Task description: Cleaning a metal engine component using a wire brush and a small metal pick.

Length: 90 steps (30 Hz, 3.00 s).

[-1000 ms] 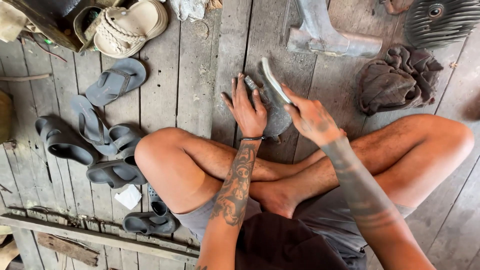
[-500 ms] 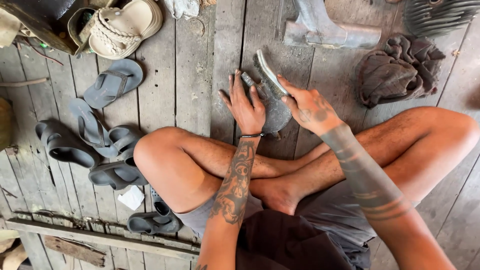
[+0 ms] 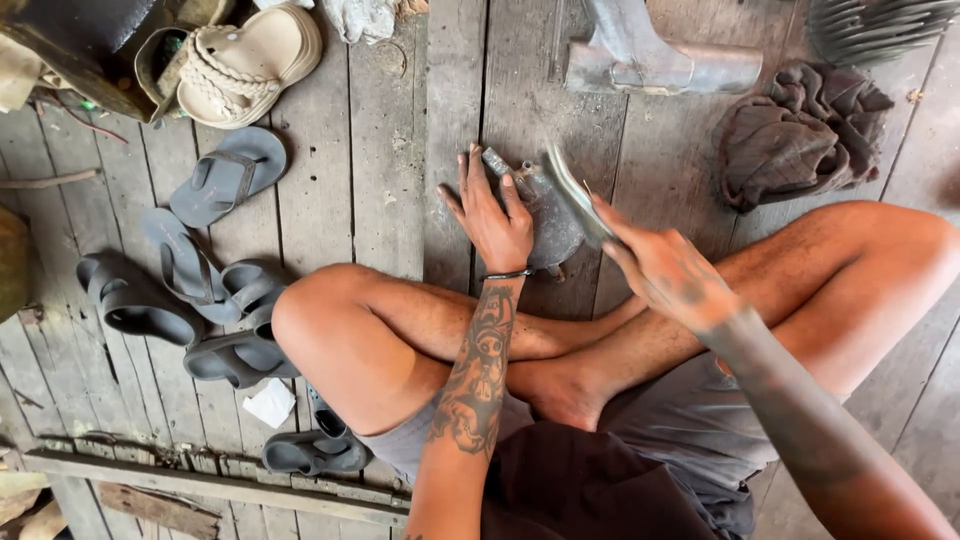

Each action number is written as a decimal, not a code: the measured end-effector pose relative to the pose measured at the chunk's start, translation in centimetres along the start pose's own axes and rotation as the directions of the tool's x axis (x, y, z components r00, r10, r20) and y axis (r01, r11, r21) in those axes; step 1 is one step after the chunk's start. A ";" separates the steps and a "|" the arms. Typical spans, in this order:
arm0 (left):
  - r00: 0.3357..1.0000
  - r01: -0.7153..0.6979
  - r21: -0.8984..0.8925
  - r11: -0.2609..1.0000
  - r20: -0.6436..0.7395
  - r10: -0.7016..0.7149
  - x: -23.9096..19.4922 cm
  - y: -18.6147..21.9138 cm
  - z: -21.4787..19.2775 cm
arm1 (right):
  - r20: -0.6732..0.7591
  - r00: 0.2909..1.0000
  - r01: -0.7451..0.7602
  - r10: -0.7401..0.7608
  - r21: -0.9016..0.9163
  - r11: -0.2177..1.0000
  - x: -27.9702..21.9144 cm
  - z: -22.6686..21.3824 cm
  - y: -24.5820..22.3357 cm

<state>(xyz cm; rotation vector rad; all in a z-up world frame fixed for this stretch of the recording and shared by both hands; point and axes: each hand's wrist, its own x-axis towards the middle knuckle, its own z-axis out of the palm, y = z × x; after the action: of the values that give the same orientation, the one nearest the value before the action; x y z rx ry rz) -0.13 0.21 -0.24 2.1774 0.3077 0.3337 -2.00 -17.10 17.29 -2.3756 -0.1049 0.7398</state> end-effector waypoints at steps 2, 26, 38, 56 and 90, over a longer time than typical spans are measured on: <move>1.000 0.003 -0.005 1.000 0.003 -0.003 0.2 0.0 0.2 | 0.031 0.997 -0.066 0.067 -0.004 0.998 -1.1 -0.3 0.8; 1.000 0.012 -0.016 1.000 0.027 -0.012 0.2 0.3 -0.1 | -0.022 0.991 -0.134 0.134 0.016 0.991 -0.7 2.8 0.9; 0.999 0.017 -0.019 1.000 0.051 -0.016 0.7 1.0 -0.5 | -0.064 0.995 -0.073 0.078 0.076 0.994 0.3 0.7 -0.2; 1.000 0.002 0.008 1.000 0.026 -0.002 -0.1 -0.1 0.1 | -0.026 0.993 0.113 -0.115 -0.073 0.991 5.6 1.9 0.1; 1.000 0.002 0.112 0.994 -0.006 -0.002 0.3 -0.1 0.4 | 0.121 0.992 -0.018 0.043 -0.204 0.979 3.0 0.2 0.8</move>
<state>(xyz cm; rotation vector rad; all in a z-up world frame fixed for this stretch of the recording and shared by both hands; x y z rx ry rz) 0.25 0.04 -0.51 2.2863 0.3392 0.3284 0.28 -16.84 15.22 -2.5260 -0.2062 0.9320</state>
